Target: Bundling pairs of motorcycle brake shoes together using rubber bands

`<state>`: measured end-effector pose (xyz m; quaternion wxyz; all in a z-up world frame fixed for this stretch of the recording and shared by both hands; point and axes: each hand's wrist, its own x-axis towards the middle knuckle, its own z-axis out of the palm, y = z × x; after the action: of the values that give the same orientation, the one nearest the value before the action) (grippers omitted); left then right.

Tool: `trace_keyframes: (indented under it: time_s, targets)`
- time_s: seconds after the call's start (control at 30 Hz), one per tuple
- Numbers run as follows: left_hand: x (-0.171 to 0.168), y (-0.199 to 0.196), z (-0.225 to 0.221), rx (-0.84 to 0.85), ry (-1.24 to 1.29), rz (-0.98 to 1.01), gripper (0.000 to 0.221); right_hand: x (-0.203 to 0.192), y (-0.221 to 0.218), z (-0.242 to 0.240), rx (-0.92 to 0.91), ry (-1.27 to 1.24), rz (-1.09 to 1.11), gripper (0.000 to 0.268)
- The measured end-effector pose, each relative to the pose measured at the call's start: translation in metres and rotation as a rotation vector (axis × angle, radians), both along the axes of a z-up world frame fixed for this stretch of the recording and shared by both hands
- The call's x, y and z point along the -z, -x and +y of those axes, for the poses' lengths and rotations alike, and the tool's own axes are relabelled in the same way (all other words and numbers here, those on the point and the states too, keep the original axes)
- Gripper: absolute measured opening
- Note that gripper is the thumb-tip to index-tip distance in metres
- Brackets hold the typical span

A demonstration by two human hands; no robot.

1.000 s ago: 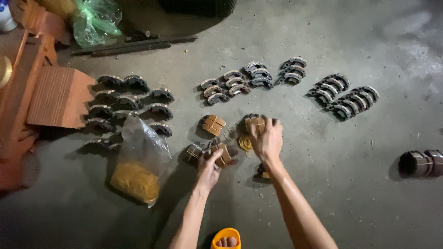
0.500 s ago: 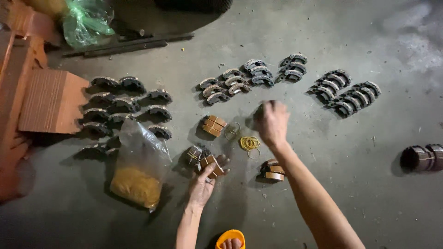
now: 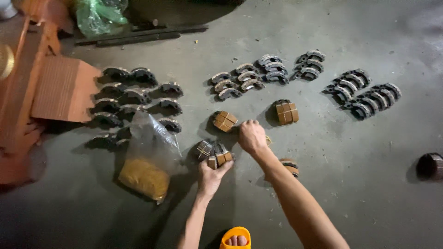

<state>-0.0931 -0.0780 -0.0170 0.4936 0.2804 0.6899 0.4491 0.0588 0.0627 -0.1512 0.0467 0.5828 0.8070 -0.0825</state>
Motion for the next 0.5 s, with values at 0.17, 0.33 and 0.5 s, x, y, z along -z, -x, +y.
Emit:
trace_keyframes:
  time_s: [0.17,0.33,0.5]
  targets:
    - [0.003,0.007,0.011,0.053,0.062,0.078,0.026,-0.092,-0.031,-0.012,0.121,0.020,0.495,0.011]
    - [-0.049,-0.018,0.035,-0.007,0.063,-0.088,0.026,-0.247,-0.017,-0.035,0.132,0.413,0.816,0.015]
    - [0.041,-0.019,0.025,-0.312,0.005,-0.509,0.023,-0.247,-0.027,-0.039,0.073,0.523,0.870,0.013]
